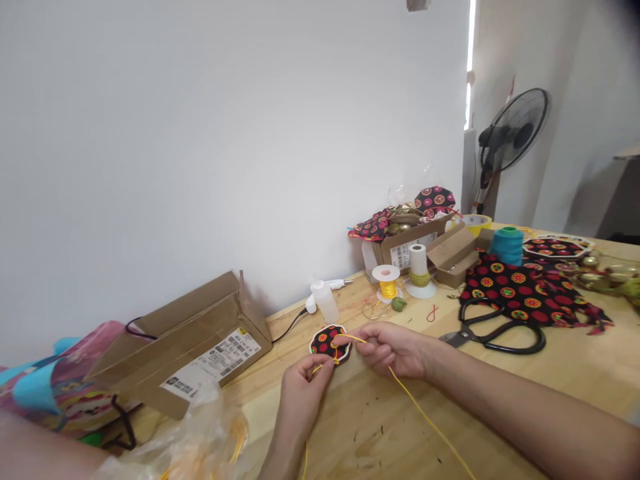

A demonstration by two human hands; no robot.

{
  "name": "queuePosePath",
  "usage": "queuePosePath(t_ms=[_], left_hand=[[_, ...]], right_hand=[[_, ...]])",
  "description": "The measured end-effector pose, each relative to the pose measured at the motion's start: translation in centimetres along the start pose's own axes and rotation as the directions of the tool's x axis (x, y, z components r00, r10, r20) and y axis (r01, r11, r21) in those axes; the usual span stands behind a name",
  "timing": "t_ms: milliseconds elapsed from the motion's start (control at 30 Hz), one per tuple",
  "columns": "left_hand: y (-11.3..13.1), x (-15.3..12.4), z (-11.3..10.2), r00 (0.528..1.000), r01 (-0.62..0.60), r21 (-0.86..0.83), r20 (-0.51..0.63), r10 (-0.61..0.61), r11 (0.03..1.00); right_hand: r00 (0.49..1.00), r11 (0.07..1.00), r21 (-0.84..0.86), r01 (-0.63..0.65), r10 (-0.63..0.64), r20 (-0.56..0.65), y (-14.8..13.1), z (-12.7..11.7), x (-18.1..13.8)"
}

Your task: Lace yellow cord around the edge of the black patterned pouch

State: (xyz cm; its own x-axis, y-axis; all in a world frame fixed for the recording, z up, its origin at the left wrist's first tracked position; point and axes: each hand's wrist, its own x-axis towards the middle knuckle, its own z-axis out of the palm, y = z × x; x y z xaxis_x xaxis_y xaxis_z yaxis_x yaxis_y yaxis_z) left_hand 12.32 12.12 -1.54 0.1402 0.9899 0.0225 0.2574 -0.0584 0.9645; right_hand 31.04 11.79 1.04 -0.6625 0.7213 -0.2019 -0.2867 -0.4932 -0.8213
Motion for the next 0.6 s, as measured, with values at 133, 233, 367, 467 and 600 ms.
queuePosePath(t_ms=[133, 233, 367, 467, 600], left_hand=[[0.4, -0.2, 0.1, 0.998, -0.030, -0.010, 0.054, 0.030, 1.000], [0.5, -0.4, 0.2, 0.993, -0.045, -0.012, 0.113, 0.046, 0.999], [0.7, -0.7, 0.4, 0.990, -0.045, 0.031, 0.133, 0.041, 0.998], [0.8, -0.7, 0.6, 0.989, -0.044, 0.066, 0.143, 0.034, 0.997], [0.6, -0.6, 0.6, 0.991, -0.014, 0.038, 0.135, 0.009, 0.999]], right_hand=[[0.995, 0.984, -0.168, 0.062, -0.073, -0.064, 0.9, 1.0, 0.4], [0.968, 0.861, -0.488, 0.145, -0.226, -0.111, 2.2, 1.8, 1.2], [0.884, 0.494, -0.860, 0.131, -0.450, -0.124, 3.4, 2.1, 1.8], [0.792, 0.205, -0.978, 0.042, -0.603, -0.092, 3.1, 2.2, 1.6], [0.781, 0.071, -0.995, -0.072, -0.616, -0.100, 2.4, 2.2, 1.3]])
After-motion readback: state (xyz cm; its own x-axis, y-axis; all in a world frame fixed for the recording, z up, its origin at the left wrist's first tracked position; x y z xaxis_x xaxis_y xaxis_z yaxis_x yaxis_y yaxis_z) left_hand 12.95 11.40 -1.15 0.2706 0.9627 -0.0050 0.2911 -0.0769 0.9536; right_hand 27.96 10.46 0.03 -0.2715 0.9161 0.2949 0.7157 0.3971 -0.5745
